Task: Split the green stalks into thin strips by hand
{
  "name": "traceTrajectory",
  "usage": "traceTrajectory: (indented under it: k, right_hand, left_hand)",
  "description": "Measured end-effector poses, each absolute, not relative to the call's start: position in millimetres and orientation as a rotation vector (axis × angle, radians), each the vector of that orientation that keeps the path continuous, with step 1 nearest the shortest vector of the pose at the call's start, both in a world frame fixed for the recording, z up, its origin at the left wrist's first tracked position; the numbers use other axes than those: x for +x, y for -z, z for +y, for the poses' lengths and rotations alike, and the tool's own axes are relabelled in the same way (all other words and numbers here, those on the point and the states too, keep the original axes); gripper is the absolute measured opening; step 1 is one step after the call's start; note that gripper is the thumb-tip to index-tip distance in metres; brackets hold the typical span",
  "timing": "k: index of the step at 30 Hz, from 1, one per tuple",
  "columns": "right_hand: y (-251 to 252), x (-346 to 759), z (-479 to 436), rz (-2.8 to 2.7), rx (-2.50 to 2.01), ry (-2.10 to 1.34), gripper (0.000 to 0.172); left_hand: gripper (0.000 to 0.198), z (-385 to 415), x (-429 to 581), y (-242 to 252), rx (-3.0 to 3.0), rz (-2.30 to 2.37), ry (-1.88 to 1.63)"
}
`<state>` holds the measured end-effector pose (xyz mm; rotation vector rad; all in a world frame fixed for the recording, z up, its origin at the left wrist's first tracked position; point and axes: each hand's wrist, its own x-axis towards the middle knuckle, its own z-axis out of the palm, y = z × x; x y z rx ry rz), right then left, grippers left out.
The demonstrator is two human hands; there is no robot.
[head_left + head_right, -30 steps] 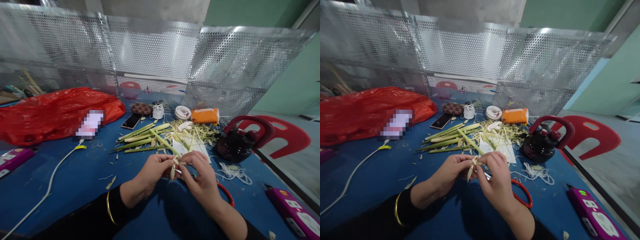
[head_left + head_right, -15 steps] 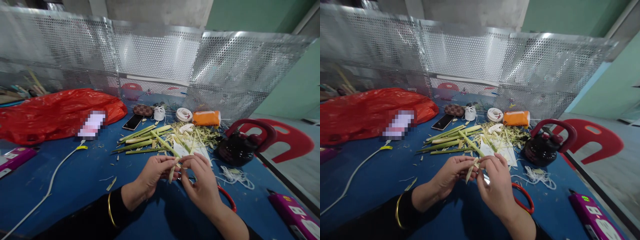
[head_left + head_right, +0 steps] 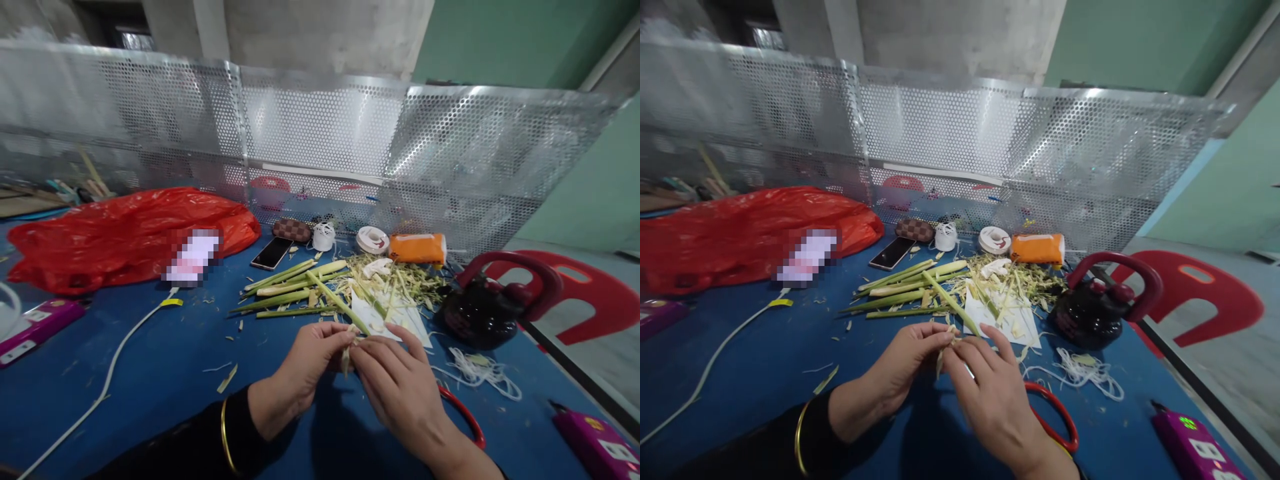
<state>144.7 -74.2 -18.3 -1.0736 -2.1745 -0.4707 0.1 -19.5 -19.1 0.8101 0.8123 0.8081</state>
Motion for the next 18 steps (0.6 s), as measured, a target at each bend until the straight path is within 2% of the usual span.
traceTrajectory:
  k: [4, 8, 13, 18]
  right_hand:
    - [21.5, 144.9, -75.0, -2.254, -1.091, 0.55, 0.021]
    - [22.3, 144.2, -74.7, -2.129, -1.127, 0.389, 0.019]
    - [25.0, 144.9, -69.6, -1.73, -1.231, -0.133, 0.013]
    - [28.9, 145.3, -65.3, -1.294, -1.323, -0.791, 0.024]
  left_hand:
    - [0.03, -23.0, 2.5, 22.4, 0.8, 0.824, -0.783]
    - [0.026, -25.5, 3.9, 22.1, 0.795, 0.819, -0.785]
    - [0.027, -25.4, 1.7, 15.9, 0.865, 0.905, -0.788]
    - [0.033, -23.8, 0.2, 13.1, 0.942, 0.913, -0.744]
